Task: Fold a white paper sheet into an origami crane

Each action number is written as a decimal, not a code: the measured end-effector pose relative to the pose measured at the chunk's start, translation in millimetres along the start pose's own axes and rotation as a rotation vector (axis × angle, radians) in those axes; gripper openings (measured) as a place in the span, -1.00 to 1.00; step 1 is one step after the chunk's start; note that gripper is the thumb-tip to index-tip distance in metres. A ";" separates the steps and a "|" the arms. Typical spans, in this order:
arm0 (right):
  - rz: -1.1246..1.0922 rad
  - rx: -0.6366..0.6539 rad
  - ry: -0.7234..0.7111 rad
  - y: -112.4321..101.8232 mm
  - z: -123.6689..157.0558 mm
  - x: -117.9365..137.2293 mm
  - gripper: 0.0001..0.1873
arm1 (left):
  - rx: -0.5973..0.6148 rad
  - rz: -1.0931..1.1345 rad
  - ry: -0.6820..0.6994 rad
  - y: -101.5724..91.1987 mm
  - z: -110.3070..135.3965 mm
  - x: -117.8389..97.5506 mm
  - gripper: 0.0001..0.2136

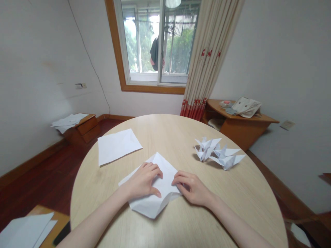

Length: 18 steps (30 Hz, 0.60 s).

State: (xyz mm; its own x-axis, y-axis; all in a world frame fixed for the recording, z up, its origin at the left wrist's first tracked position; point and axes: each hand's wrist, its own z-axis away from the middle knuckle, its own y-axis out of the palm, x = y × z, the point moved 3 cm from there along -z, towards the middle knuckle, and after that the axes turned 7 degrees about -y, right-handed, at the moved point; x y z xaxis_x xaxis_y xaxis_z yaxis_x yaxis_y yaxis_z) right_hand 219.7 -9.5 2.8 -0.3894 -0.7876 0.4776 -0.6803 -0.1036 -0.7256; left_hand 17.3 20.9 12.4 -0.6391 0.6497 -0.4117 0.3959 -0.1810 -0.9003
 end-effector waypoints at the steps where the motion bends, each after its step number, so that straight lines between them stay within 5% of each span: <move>1: 0.005 0.003 -0.008 -0.4 -0.4 1.2 -0.77 | -0.013 -0.023 0.002 -0.6 -0.2 0.1 -0.47; 18: 0.029 0.206 0.025 3.6 -1.0 1.7 -0.64 | -0.039 -0.251 -0.168 -6.5 -0.5 -3.9 -0.69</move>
State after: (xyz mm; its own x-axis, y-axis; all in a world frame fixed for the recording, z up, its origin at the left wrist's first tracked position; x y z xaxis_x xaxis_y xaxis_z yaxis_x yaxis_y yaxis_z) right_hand 216.0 -10.6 1.5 -0.4239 -0.7768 0.4657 -0.5284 -0.2055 -0.8237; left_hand 17.5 19.9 19.9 -0.8187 0.5390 -0.1980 0.2353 0.0004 -0.9719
